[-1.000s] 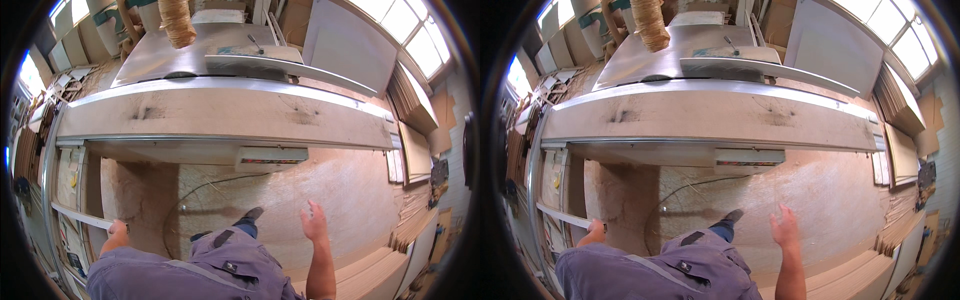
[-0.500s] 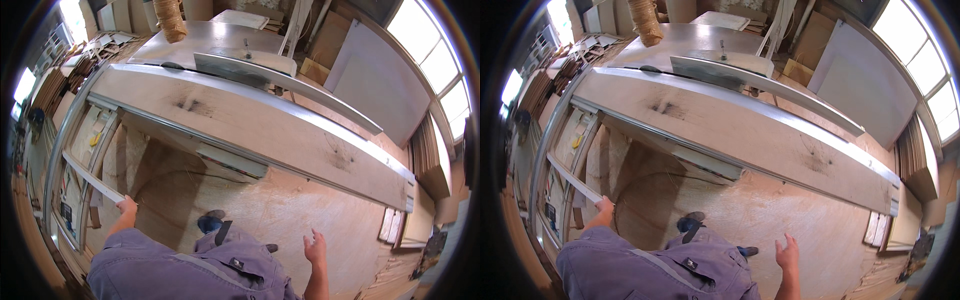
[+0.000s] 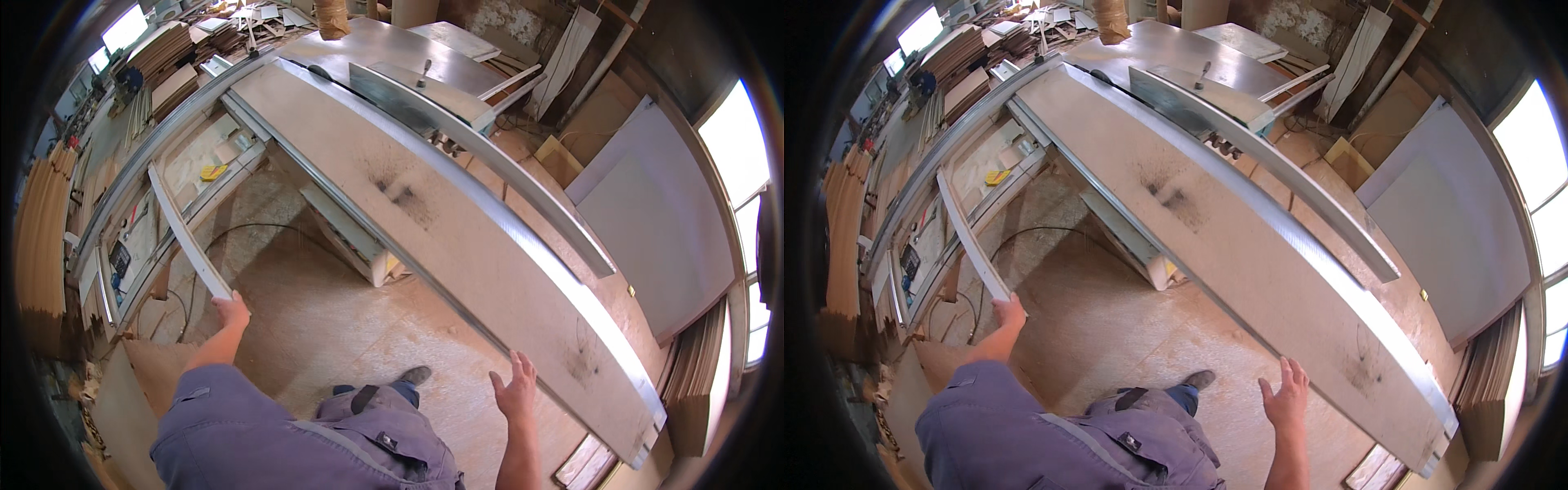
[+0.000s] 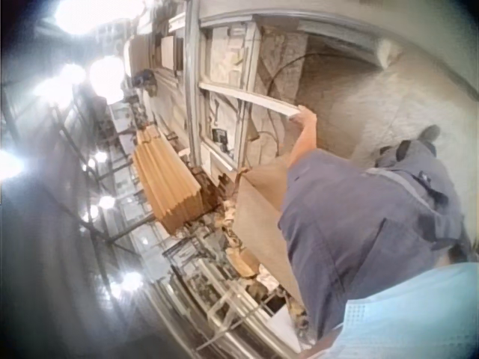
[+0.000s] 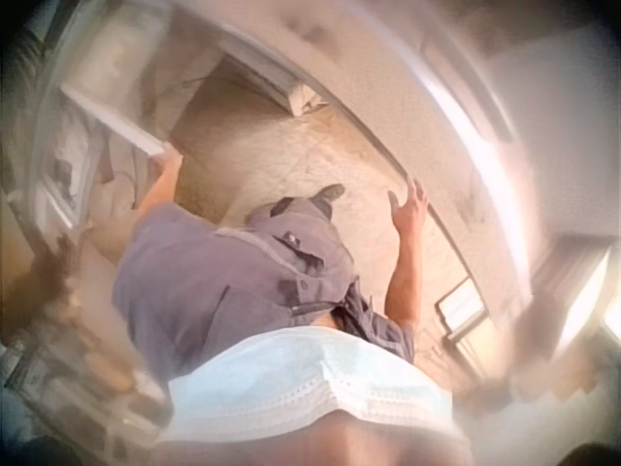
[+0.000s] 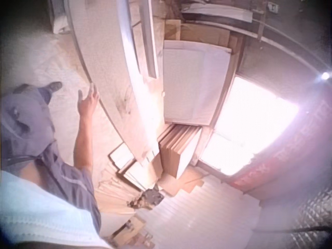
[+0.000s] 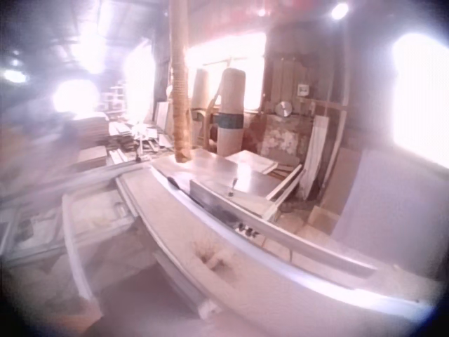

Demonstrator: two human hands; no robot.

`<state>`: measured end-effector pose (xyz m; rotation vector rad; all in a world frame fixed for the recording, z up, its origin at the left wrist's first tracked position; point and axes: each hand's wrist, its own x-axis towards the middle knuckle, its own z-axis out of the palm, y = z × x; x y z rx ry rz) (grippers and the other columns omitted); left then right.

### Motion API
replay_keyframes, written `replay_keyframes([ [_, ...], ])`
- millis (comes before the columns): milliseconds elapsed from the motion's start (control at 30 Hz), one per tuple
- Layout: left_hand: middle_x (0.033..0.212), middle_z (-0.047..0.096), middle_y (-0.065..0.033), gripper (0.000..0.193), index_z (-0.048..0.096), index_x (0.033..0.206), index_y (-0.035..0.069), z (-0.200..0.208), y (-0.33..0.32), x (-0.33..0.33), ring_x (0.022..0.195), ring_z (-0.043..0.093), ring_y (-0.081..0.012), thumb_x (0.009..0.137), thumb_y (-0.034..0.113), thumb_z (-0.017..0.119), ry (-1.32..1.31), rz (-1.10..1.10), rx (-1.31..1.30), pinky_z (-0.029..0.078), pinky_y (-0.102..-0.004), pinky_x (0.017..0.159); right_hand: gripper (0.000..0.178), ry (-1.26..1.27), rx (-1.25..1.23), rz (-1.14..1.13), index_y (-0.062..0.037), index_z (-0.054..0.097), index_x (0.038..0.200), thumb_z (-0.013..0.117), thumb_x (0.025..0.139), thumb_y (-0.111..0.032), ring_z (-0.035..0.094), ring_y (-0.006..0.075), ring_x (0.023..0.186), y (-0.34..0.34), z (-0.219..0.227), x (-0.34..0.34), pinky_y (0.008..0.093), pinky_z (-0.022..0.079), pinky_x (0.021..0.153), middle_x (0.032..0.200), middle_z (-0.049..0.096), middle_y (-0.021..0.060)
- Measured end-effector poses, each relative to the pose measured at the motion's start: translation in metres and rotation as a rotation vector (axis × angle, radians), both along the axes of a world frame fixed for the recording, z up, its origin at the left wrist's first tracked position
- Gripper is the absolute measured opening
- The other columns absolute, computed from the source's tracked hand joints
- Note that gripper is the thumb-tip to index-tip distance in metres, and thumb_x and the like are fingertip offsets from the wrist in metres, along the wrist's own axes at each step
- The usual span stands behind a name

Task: The person repeatedly feeds long wooden planks through a table saw, guiding them with both hands along the fence and removing the cut pieces. The person stacks the cut planks on the floor beside the saw.

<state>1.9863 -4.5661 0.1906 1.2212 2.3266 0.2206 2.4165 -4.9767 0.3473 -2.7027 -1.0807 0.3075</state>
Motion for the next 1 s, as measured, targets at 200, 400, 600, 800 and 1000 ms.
replay_keyframes([
  [200, 0.122, 0.057, -0.0293, 0.06, 0.03, 0.128, -0.004, -0.023, 0.003, -0.003, 0.109, 0.059, -0.0441, 0.096, 0.041, 0.051, -0.023, 0.029, 0.026, 0.046, -0.0524, 0.091, 0.08, -0.064, -0.153, 0.122, -0.0095, 0.046, 0.141, 0.081, 0.073, -0.034, 0.032, 0.0398, 0.136, 0.066, -0.01, 0.033, 0.0496, 0.029, 0.112, 0.146, 0.037, 0.0191],
  [400, 0.121, 0.057, -0.0285, 0.061, 0.034, 0.13, -0.005, -0.033, -0.002, -0.003, 0.11, 0.058, -0.0437, 0.095, 0.04, 0.053, 0.126, 0.016, 0.065, 0.045, -0.0514, 0.092, 0.092, -0.131, -0.23, 0.313, -0.011, 0.038, 0.146, 0.079, 0.072, -0.046, 0.025, 0.0414, 0.139, 0.122, -0.02, 0.062, 0.0554, 0.018, 0.114, 0.152, 0.027, 0.0208],
  [600, 0.124, 0.054, -0.0312, 0.064, 0.038, 0.129, -0.004, -0.002, -0.001, 0.006, 0.115, 0.055, -0.0449, 0.086, 0.035, 0.066, -0.055, 0.18, 0.094, 0.045, -0.0502, 0.096, 0.084, -0.25, -0.177, 0.501, -0.0058, 0.039, 0.144, 0.074, 0.072, -0.032, 0.026, 0.0426, 0.138, 0.136, -0.009, 0.082, 0.0581, 0.019, 0.112, 0.149, 0.03, 0.0232],
  [800, 0.112, 0.061, -0.0295, 0.06, 0.036, 0.122, -0.002, 0.042, -0.002, 0.038, 0.102, 0.062, -0.0455, 0.09, 0.042, 0.061, 0.112, 0.133, -0.08, 0.049, -0.0534, 0.086, 0.067, -0.682, -0.222, 0.627, -0.018, 0.04, 0.147, 0.06, 0.088, -0.044, 0.042, 0.0412, 0.13, 0.101, -0.009, 0.122, 0.0549, 0.036, 0.104, 0.148, 0.041, 0.0163],
  [1000, 0.113, 0.059, -0.0338, 0.068, 0.03, 0.134, -0.003, 0.063, 0.004, 0.051, 0.105, 0.059, -0.0473, 0.09, 0.04, 0.06, 0.068, 0.176, -0.103, 0.048, -0.0525, 0.088, 0.064, -0.653, -0.193, 0.538, -0.0216, 0.042, 0.146, 0.06, 0.088, -0.043, 0.043, 0.0404, 0.13, 0.124, -0.013, 0.157, 0.0553, 0.037, 0.104, 0.148, 0.043, 0.0124],
])
